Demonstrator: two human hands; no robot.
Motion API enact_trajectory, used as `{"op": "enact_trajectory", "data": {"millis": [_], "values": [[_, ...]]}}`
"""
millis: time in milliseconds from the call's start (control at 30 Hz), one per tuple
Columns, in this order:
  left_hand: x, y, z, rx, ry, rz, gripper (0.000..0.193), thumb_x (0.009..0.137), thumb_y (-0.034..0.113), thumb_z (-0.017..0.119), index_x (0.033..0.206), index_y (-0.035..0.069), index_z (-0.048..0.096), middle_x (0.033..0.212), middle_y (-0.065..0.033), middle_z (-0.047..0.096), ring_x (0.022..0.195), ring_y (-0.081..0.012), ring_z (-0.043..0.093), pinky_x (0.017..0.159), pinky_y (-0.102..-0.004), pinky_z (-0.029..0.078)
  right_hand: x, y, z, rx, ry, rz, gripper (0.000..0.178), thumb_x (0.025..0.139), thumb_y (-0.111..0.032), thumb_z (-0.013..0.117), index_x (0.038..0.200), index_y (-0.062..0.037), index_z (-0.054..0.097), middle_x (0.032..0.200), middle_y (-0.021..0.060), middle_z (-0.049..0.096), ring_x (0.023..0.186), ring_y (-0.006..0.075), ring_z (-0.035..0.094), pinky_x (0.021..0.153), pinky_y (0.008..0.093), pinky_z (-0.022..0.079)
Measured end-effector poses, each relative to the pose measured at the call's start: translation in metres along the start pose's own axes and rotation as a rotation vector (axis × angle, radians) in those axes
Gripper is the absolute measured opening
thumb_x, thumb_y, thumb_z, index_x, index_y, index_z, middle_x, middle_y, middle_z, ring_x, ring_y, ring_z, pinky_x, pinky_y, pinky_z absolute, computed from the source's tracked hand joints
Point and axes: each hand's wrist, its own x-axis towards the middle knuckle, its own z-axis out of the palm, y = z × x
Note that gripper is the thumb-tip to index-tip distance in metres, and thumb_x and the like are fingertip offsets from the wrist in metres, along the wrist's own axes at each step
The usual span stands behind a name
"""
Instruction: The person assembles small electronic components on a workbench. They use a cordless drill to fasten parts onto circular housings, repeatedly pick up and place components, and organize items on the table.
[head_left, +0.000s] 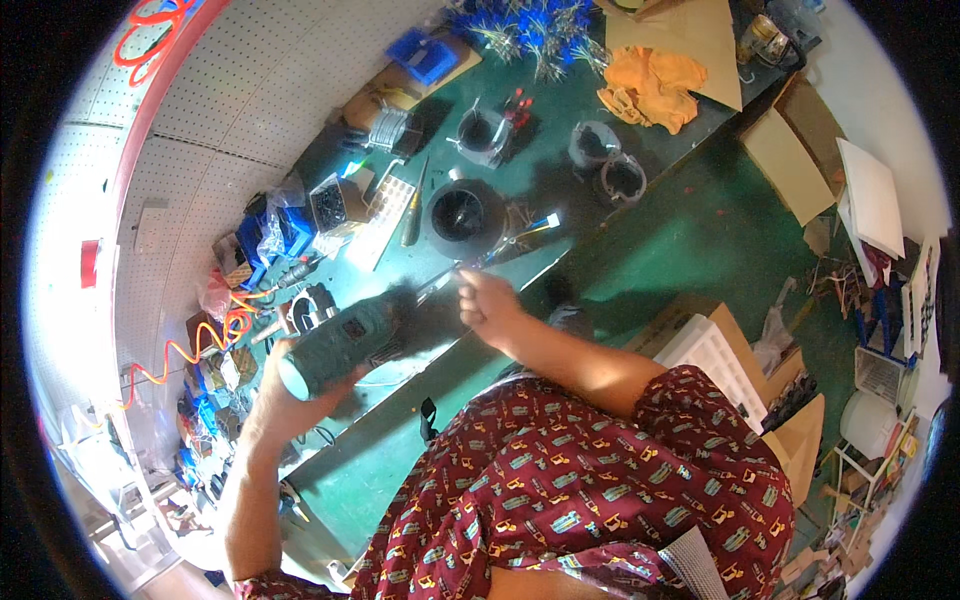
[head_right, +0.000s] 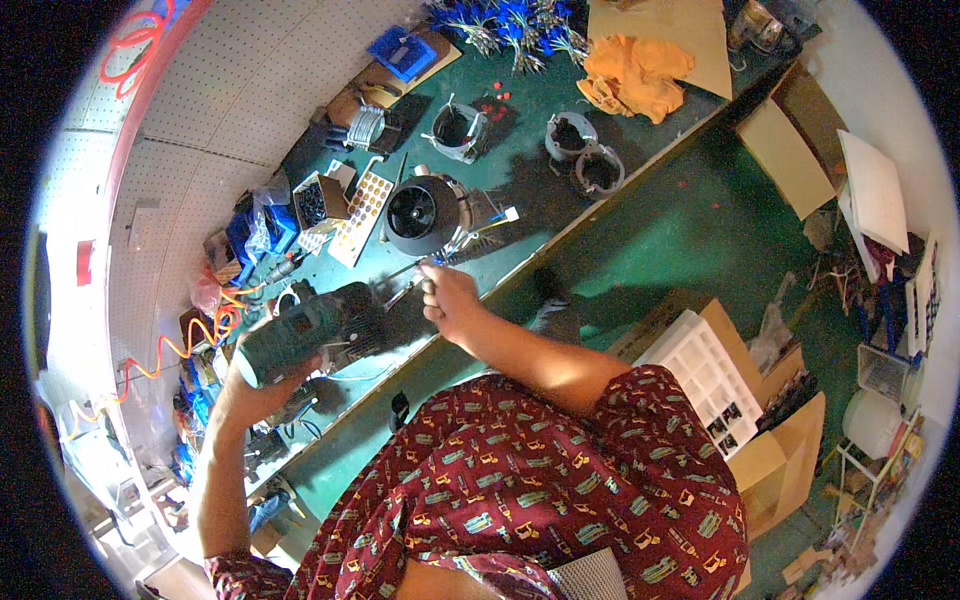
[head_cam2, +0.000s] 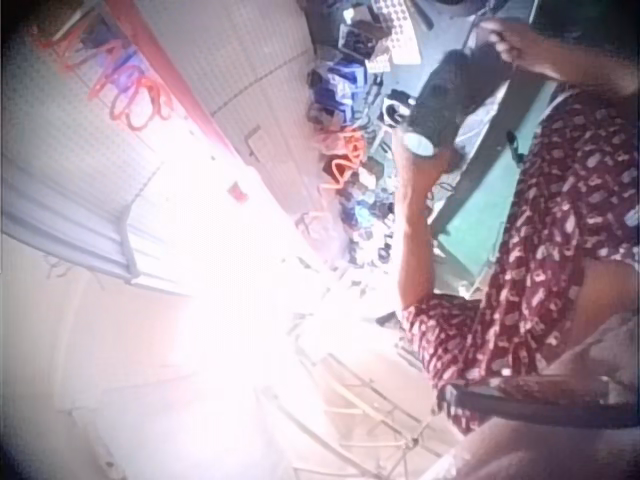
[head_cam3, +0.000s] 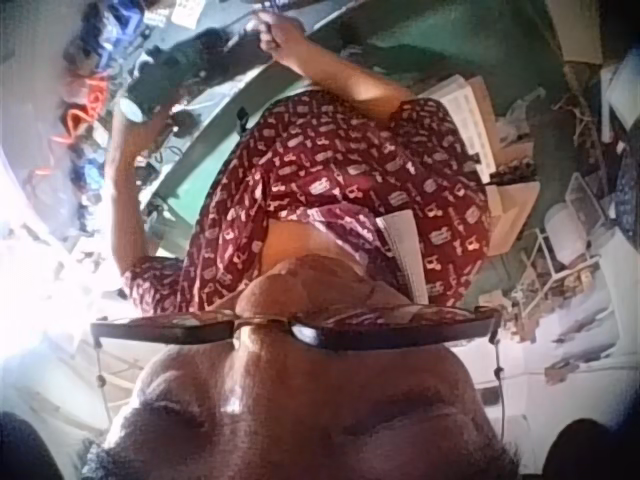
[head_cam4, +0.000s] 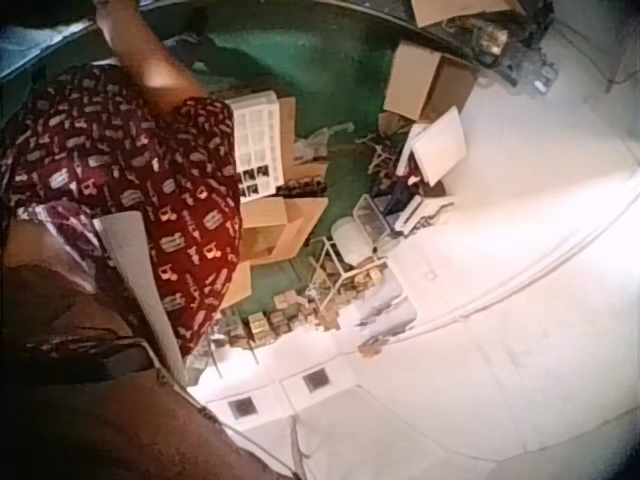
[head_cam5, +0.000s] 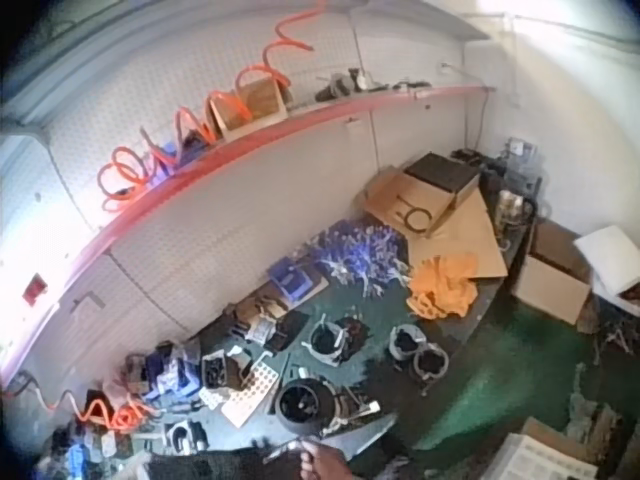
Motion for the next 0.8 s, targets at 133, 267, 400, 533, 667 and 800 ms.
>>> {"op": "enact_trajectory", "data": {"millis": [133,267,400,533,667,800], "values": [[0.020,0.022,-0.018,-0.096,0.008,-0.021,0.041,0.081,0.016,0.082,0.118,0.005,0.066,0.097,-0.0050,0.070,0.085,-0.0135,0.063,0.077,-0.0314,0.052,-0.001,-0.020,-0.057,-0.667,0.192,-0.739,0.022,0.084,-0.018,0.072,0.098,-0.0003,0.073,0.083,0.0059,0.070,0.070,0.0120,0.060,0.064,0.0297,0.048],[0.048,0.027,-0.031,-0.098,-0.097,-0.116,0.045,0.083,0.020,0.080,0.122,0.007,0.064,0.104,-0.0047,0.070,0.095,-0.0147,0.063,0.088,-0.0321,0.050,-0.006,-0.076,-0.068,-1.195,0.250,-1.090,0.026,0.081,-0.015,0.075,0.102,-0.0008,0.070,0.090,0.0142,0.071,0.077,0.0251,0.067,0.070,0.0353,0.053],[0.061,0.022,-0.038,-0.026,-0.117,-0.001,0.047,0.082,0.024,0.080,0.122,0.006,0.063,0.105,-0.0076,0.071,0.096,-0.0175,0.064,0.089,-0.0349,0.051,0.011,-0.091,-0.077,-1.453,0.074,-1.325,0.029,0.079,-0.014,0.077,0.104,-0.0038,0.068,0.092,0.0172,0.069,0.083,0.0354,0.068,0.072,0.0415,0.055],[0.071,0.044,-0.047,0.058,-0.160,-0.053,0.047,0.082,0.025,0.080,0.122,0.006,0.063,0.103,-0.0083,0.071,0.095,-0.0185,0.065,0.089,-0.0353,0.051,0.020,-0.094,-0.082,-1.549,0.032,-1.458,0.027,0.079,-0.016,0.077,0.102,-0.0057,0.067,0.091,0.0169,0.069,0.083,0.0376,0.068,0.071,0.0443,0.055],[0.071,0.035,-0.047,0.111,-0.157,-0.074,0.047,0.082,0.025,0.080,0.122,0.007,0.063,0.102,-0.0089,0.072,0.094,-0.0202,0.066,0.088,-0.0356,0.052,0.021,-0.094,-0.083,-1.511,-0.014,-1.362,0.023,0.080,-0.015,0.076,0.099,-0.0056,0.068,0.090,0.0169,0.069,0.081,0.0382,0.068,0.070,0.0443,0.055],[0.072,0.039,-0.044,0.045,-0.172,-0.085,0.048,0.082,0.025,0.079,0.123,0.007,0.062,0.106,-0.0100,0.071,0.098,-0.0211,0.066,0.090,-0.0360,0.051,0.015,-0.098,-0.076,-1.515,-0.015,-1.344,0.017,0.081,-0.013,0.074,0.094,-0.0044,0.068,0.088,0.0165,0.069,0.081,0.0369,0.068,0.070,0.0431,0.055]]}}
